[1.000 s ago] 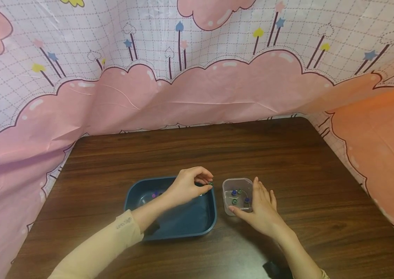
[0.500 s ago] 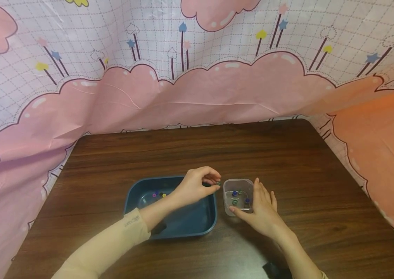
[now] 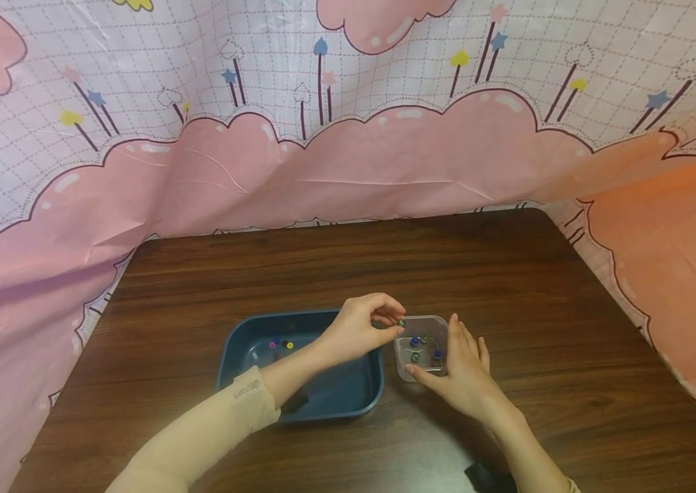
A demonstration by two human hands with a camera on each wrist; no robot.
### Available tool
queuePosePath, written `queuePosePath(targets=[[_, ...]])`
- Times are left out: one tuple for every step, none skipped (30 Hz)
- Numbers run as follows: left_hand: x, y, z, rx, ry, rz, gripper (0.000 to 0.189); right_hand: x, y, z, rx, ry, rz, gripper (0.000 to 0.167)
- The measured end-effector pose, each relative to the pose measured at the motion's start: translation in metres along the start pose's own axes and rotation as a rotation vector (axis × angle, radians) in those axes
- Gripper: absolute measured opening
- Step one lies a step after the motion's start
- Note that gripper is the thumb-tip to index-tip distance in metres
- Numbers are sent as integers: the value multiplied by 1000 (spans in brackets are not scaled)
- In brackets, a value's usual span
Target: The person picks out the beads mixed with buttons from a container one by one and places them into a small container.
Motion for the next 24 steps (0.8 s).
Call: queuePosePath(targets=[[-1,-1,1,-4,4,-5,24,0,0,0,2,1,2,123],[-1,-1,2,-7,6,-10,24,0,0,0,3,2,4,123],[-2,-2,3,-10,7,-14,24,0,0,0,4,3,6,123],[-2,-2,4,-11,9,-19,24,0,0,0,4,3,7,123],[-3,-3,5,-11,7,-22,24,0,0,0,4,3,7,123],[-4,-4,6,-10,7,-26,24,0,0,1,3,3,5,123],[-5,-5,7,-6,5,-31,24,0,0,1,3,2,6,123],[-5,-7,8,-4,2,-32,24,0,0,1,1,2,5,123],[-6,-8,9,-1,1,-33,24,0,0,1,0,2,4,123],[-7,-9,10,2,-1,-34,24,0,0,1,-1,3,5,123],[-7,-10,10,4,-3,-31,24,0,0,1,-2,3,5,123],[-7,-12,11,7,-3,-32,24,-1,0,1,-1,4,6,123],[-8,-13,12,10,-6,-32,24,-1,-1,1,0,5,7,123],[-9,-14,13,14,-7,-30,24,-1,-1,1,1,5,7,123],[-9,-15,14,18,-9,-29,24,-1,-1,1,3,5,8,123],[-9,-17,15,22,-9,-29,25,-1,0,1,5,5,9,123],[-9,-18,17,25,-8,-31,24,-1,0,1,7,5,9,122],[-9,-20,17,29,-6,-34,24,-1,0,1,10,5,11,122],[-9,-22,18,36,0,-33,25,-1,0,1,12,4,12,122],[-8,-24,19,45,8,-30,25,0,0,0,14,4,16,122],[-7,-26,19,52,16,-28,26,0,0,0,16,5,20,122],[-6,-28,20,60,21,-26,26,1,1,0,18,6,25,121],[-6,-30,20,69,27,-23,27,1,1,0,19,7,29,121],[-5,-31,20,77,30,-17,27,1,1,0,21,8,34,121]])
Point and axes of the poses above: each hand's wrist, its own z-axis towards the middle knuckle, its own y-axis out of the back of the hand, x = y × z, the point moved 6 cm from there along z, towards the middle knuckle, and after that the axes turned 11 degrees about z, right-handed, at the moved point
